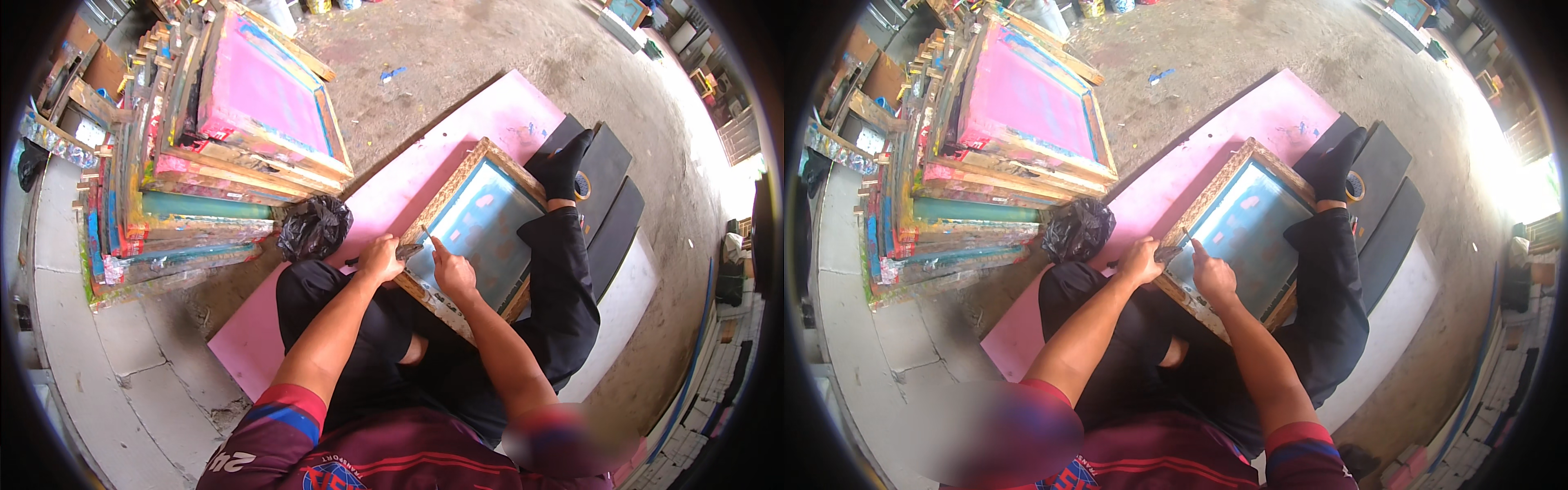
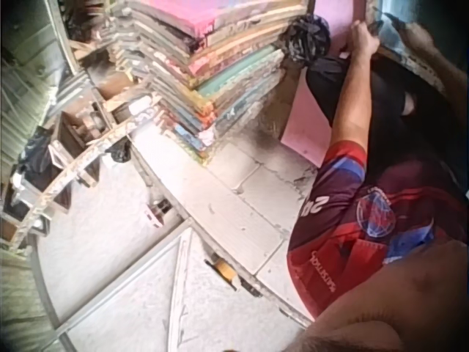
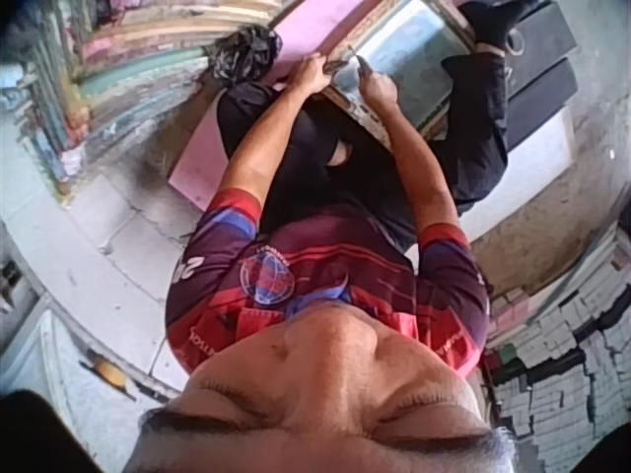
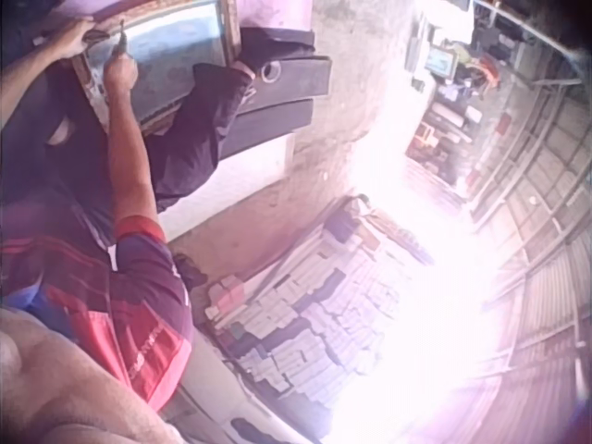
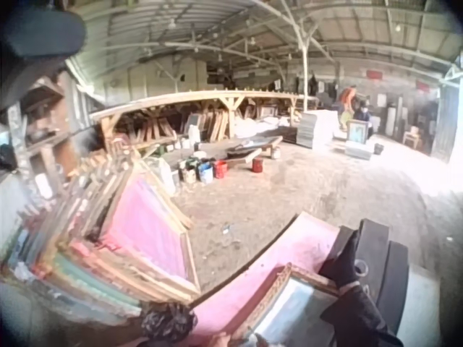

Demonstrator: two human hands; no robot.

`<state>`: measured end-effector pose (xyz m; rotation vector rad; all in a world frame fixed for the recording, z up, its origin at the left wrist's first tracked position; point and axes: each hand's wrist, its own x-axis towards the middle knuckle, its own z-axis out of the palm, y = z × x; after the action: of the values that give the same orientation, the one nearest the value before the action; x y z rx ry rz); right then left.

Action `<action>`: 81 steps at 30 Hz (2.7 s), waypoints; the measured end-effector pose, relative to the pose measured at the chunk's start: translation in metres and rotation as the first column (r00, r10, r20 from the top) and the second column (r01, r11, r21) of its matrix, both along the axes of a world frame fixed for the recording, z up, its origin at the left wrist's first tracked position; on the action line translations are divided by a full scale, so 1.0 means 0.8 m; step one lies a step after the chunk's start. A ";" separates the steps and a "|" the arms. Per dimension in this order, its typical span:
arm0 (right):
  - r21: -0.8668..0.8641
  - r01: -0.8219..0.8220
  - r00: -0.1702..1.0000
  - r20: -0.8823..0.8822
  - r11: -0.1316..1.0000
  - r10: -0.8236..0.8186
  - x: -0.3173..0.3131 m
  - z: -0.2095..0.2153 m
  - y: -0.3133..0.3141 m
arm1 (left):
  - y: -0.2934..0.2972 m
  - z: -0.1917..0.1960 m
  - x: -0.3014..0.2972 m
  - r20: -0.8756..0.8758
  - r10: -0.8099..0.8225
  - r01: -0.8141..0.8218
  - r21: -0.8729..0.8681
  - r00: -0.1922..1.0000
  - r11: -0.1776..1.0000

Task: The person sits on the floor and uses a small metal scraper to remove dried material from the surface of a screen printing frame. They repeatedly scrape along the edges and across the mesh area, then briefly lift and reposition the frame to continue scraping.

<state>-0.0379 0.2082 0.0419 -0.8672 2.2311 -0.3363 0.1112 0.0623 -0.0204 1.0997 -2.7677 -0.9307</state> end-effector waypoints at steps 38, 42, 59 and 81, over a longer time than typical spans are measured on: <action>0.068 -0.160 0.952 -0.252 0.985 0.172 -0.009 0.004 -0.013 | -0.001 -0.011 -0.003 -0.077 -0.002 0.001 -0.004 0.997 1.000; 0.068 -0.151 0.957 -0.239 0.986 0.163 -0.005 -0.011 -0.019 | -0.002 -0.009 -0.006 -0.047 -0.034 0.036 0.032 0.998 0.999; -0.152 -0.049 0.998 -0.035 0.987 0.044 -0.028 -0.026 0.009 | -0.004 -0.016 -0.005 0.002 -0.042 0.043 -0.042 0.999 0.998; -0.316 0.138 0.936 0.352 0.939 -0.019 -0.065 -0.084 -0.002 | -0.003 0.001 -0.010 -0.026 -0.026 0.026 0.013 0.999 1.000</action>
<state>-0.0901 0.2070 -0.0250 -0.8168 1.9100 -0.8623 0.1031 0.0599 -0.0198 1.0482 -2.7661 -0.9601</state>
